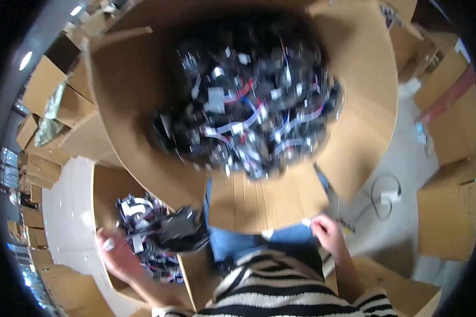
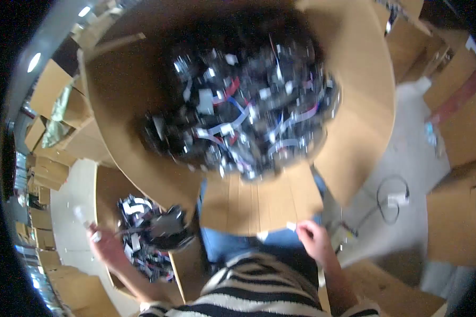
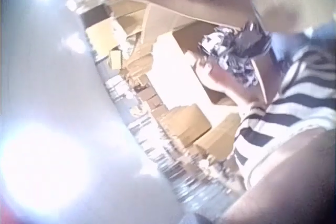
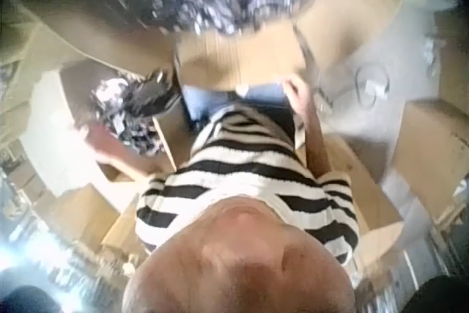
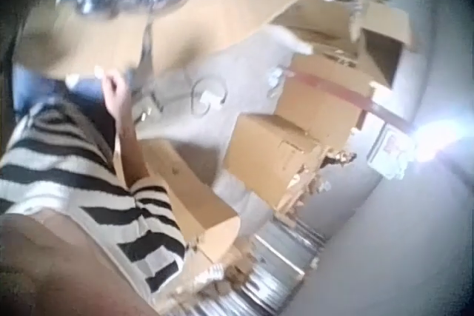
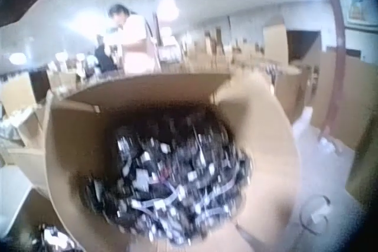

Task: The person connects wiring harnesses to plastic light housing components by hand, assembling them together.

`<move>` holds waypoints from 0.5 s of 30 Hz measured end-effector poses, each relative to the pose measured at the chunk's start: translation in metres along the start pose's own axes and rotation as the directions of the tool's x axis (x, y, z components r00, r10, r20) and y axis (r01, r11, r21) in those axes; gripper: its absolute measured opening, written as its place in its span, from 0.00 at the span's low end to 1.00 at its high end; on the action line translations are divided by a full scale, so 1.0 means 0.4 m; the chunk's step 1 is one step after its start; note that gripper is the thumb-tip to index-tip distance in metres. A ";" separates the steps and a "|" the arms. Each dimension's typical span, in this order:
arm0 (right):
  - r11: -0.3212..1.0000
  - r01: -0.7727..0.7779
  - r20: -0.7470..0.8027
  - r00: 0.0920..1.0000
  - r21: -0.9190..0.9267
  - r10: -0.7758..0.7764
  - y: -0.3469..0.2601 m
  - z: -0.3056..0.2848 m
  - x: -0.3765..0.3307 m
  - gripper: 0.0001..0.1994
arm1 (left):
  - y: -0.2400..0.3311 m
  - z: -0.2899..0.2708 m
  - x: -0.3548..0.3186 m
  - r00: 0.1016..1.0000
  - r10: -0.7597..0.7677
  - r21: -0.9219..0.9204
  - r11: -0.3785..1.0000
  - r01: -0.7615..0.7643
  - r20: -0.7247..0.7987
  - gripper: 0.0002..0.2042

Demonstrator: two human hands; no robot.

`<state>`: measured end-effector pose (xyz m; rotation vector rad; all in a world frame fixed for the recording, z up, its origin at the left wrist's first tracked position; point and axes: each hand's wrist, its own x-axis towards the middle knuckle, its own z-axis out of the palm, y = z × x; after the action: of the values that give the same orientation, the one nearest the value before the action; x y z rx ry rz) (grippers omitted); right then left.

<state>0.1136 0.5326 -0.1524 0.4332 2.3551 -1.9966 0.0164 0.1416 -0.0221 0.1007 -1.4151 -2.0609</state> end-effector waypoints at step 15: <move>0.976 0.207 -0.311 0.925 -0.067 -0.217 -0.074 -0.210 0.070 0.07 | -0.194 -0.258 0.103 0.858 0.296 0.885 -0.344 -0.314 0.419 0.07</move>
<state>0.0933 0.6154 -0.1143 0.5581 2.7286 -2.1126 -0.0107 0.0530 -0.1210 0.3052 -2.3917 0.1339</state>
